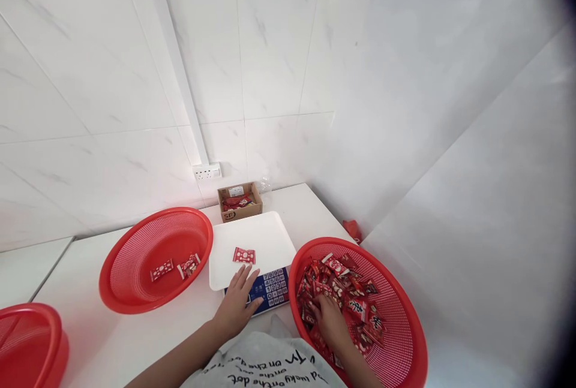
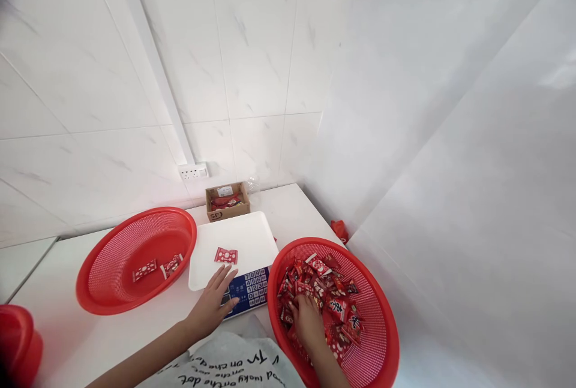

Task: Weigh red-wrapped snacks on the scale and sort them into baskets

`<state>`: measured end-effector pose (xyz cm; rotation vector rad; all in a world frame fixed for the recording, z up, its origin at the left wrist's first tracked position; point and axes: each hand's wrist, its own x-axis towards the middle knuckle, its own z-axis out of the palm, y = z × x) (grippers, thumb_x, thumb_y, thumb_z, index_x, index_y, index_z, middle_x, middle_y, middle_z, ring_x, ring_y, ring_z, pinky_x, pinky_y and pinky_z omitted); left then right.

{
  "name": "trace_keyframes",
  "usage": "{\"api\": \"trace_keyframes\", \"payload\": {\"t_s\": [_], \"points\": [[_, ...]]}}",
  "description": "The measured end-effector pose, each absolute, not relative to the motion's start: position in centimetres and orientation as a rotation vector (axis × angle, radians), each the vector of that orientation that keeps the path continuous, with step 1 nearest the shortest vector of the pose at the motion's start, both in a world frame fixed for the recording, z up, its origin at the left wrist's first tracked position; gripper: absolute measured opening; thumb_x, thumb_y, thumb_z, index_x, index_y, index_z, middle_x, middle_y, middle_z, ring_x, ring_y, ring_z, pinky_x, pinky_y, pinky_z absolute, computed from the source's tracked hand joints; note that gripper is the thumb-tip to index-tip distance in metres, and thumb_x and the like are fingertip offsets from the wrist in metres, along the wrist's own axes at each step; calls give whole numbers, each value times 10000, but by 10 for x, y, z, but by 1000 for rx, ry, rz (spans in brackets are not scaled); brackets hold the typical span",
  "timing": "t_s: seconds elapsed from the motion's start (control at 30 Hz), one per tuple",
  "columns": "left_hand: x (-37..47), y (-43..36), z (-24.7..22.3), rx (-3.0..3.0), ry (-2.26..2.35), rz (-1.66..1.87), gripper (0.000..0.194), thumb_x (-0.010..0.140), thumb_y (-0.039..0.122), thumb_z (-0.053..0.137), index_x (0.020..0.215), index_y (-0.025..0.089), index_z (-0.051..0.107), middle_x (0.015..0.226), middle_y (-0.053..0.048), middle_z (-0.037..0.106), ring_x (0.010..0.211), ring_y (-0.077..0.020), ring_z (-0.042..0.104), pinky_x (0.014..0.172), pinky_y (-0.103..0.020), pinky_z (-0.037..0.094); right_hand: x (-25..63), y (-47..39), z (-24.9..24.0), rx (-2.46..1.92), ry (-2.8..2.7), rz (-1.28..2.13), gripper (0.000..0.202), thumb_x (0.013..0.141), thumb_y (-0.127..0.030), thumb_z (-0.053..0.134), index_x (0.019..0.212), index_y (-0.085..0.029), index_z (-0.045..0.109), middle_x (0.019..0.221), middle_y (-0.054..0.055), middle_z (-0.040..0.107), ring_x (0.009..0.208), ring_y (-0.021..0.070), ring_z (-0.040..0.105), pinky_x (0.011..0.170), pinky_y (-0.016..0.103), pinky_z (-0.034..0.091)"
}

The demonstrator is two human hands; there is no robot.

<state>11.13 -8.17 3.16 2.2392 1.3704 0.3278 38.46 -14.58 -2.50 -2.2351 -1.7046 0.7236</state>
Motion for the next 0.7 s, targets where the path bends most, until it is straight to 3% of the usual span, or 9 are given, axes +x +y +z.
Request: {"api": "trace_keyframes", "payload": {"t_s": [0.1, 0.23, 0.37, 0.53, 0.7], "points": [[109, -91, 41, 2140, 1360, 308, 577, 873, 386, 471, 1414, 210, 376, 1518, -87, 322, 1424, -275, 186, 1135, -480, 241, 387, -145, -20, -2204, -1508, 776, 318, 877, -315, 329, 990, -175, 592, 1038, 131, 676, 975, 249, 622, 835, 332, 451], [109, -96, 51, 2017, 1336, 337, 563, 860, 382, 479, 1388, 197, 416, 1499, -92, 359, 1422, -272, 194, 1139, -478, 235, 381, -142, -8, -2056, -1250, 835, 360, 847, -393, 342, 1020, -175, 571, 1087, 134, 667, 1009, 251, 623, 867, 349, 458], [116, -97, 58, 1843, 1258, 451, 529, 834, 387, 523, 1335, 223, 476, 1427, -96, 463, 1348, -266, 358, 1111, -456, 292, 364, -139, 19, -1832, -1143, 849, 431, 794, -532, 424, 968, -173, 589, 1049, 139, 679, 1016, 273, 614, 898, 374, 459], [136, -97, 72, 1547, 1064, 479, 536, 820, 437, 549, 1300, 203, 500, 1173, -102, 637, 1036, -232, 594, 931, -387, 453, 331, -142, 61, -1535, -1285, 1088, 393, 816, -548, 485, 916, -185, 597, 939, 86, 691, 901, 229, 627, 833, 338, 479], [147, -101, 88, 1442, 918, 494, 324, 806, 463, 561, 917, 163, 613, 775, -14, 619, 687, -146, 565, 656, -281, 467, 310, -145, 73, -1407, -1358, 1214, 365, 799, -554, 516, 800, -193, 573, 784, 41, 663, 752, 191, 607, 708, 303, 479]]}}
